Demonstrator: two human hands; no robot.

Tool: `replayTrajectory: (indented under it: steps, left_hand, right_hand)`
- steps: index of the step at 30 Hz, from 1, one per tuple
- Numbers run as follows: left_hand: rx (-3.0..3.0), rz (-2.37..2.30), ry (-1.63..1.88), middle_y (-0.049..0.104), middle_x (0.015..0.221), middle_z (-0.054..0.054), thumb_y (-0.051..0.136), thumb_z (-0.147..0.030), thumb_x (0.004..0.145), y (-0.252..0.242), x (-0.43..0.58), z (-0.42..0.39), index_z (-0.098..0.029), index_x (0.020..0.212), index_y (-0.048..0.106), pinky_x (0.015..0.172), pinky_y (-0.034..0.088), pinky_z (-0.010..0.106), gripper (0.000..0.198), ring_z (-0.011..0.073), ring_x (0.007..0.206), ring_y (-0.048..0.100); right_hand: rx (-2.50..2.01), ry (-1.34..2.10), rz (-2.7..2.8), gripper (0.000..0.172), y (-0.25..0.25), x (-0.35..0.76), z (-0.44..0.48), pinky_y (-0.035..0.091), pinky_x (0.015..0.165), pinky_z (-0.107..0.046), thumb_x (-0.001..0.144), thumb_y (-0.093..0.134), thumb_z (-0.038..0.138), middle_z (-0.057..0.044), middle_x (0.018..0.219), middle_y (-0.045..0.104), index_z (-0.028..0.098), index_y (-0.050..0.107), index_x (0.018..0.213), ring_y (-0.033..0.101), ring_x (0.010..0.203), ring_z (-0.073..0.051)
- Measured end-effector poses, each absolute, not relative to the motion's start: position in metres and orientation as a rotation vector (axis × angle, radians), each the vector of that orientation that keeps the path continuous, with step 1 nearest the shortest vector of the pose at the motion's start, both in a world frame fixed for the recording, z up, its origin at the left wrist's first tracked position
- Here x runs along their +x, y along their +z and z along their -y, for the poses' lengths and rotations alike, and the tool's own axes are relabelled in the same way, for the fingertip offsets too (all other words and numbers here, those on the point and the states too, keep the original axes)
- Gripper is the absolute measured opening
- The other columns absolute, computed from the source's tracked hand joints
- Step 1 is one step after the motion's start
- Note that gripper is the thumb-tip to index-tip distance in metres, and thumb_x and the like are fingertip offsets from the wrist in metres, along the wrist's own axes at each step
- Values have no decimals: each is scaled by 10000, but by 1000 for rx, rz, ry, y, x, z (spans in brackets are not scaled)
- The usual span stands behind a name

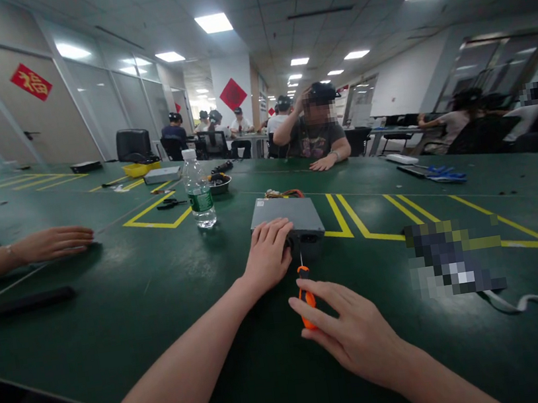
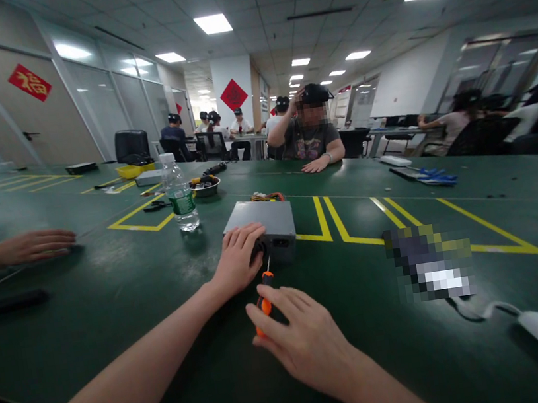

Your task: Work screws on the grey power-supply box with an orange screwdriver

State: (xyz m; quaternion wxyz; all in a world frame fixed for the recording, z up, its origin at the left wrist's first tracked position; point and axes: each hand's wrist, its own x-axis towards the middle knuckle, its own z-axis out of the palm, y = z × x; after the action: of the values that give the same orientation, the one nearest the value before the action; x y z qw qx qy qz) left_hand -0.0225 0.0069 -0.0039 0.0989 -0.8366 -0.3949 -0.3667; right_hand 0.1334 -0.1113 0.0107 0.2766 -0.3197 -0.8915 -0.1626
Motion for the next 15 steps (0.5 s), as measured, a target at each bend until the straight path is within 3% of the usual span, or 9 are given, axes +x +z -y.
replayTrajectory:
  steps: [5,9,15]
  left_hand:
    - [-2482,1172,-1104,475,1276,47,479,-152,778,-2,-22,-6,-200,1200,430,1061,232,391,427,190,1212,377]
    - [-2474,1192,-1111,481,1269,44,472,-147,781,-1,-21,-5,-202,1182,441,1054,238,394,406,193,1209,377]
    - [-2422,1224,-1132,515,1220,42,451,-159,802,0,-17,-6,-202,1125,475,1039,254,396,327,197,1175,400]
  right_hand:
    - [-786,-569,2242,207,9,140,105,506,661,-265,835,512,299,-150,1094,596,140,545,962,614,829,-160]
    - [-871,-772,2170,102,9,147,104,485,639,-268,841,469,182,-134,1012,628,145,537,906,607,746,-149]
    - [-1183,-1109,2226,298,8,140,106,443,536,-285,821,335,24,-130,955,620,141,585,931,564,631,-158]
